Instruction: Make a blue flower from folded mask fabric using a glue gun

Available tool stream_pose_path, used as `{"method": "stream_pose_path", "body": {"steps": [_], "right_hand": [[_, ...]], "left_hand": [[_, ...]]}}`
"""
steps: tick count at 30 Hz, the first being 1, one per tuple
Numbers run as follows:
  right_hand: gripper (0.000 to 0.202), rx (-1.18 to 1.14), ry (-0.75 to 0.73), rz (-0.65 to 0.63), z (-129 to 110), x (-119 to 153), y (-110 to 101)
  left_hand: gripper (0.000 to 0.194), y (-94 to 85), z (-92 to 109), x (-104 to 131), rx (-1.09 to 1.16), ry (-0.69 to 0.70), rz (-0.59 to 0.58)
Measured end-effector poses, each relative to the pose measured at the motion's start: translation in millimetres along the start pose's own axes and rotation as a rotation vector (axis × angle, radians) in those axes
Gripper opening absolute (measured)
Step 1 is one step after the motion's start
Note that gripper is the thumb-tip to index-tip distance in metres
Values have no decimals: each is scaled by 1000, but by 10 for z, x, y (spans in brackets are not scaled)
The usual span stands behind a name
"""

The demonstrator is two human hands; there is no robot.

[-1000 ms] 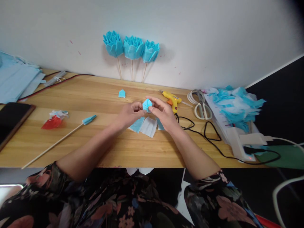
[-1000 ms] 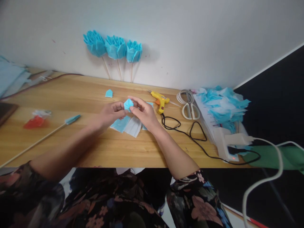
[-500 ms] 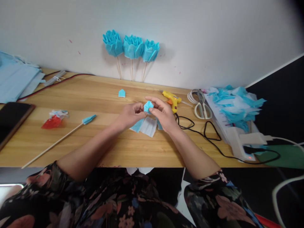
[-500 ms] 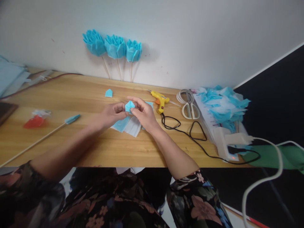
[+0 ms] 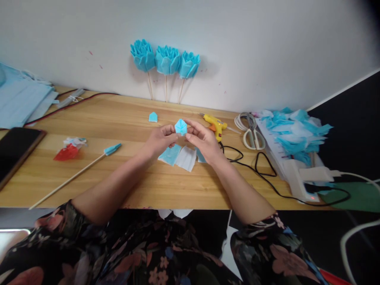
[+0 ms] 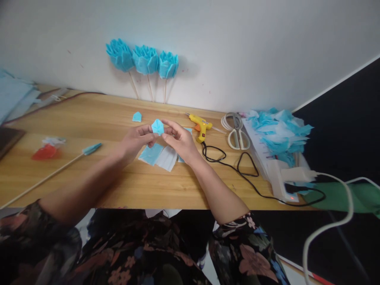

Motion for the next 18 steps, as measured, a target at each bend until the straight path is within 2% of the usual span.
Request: {"method": "stream_pose_path", "body": {"steps": [9, 18], "right_hand": [[55, 31, -12, 14, 33, -10, -1], [53, 49, -17, 18, -1, 4, 9]], "left_hand": [[19, 4, 6, 27, -4, 0, -1], [15, 7, -4, 8, -6, 18, 0]]}}
Point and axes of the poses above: each hand's wrist, its own x-axis away from the middle knuckle, its own y-axis out of the palm, z = x × y, the point moved 9 cm from there along -x, towards the middle knuckle, and after that the axes turned 15 degrees about z, right-handed, at the moved point
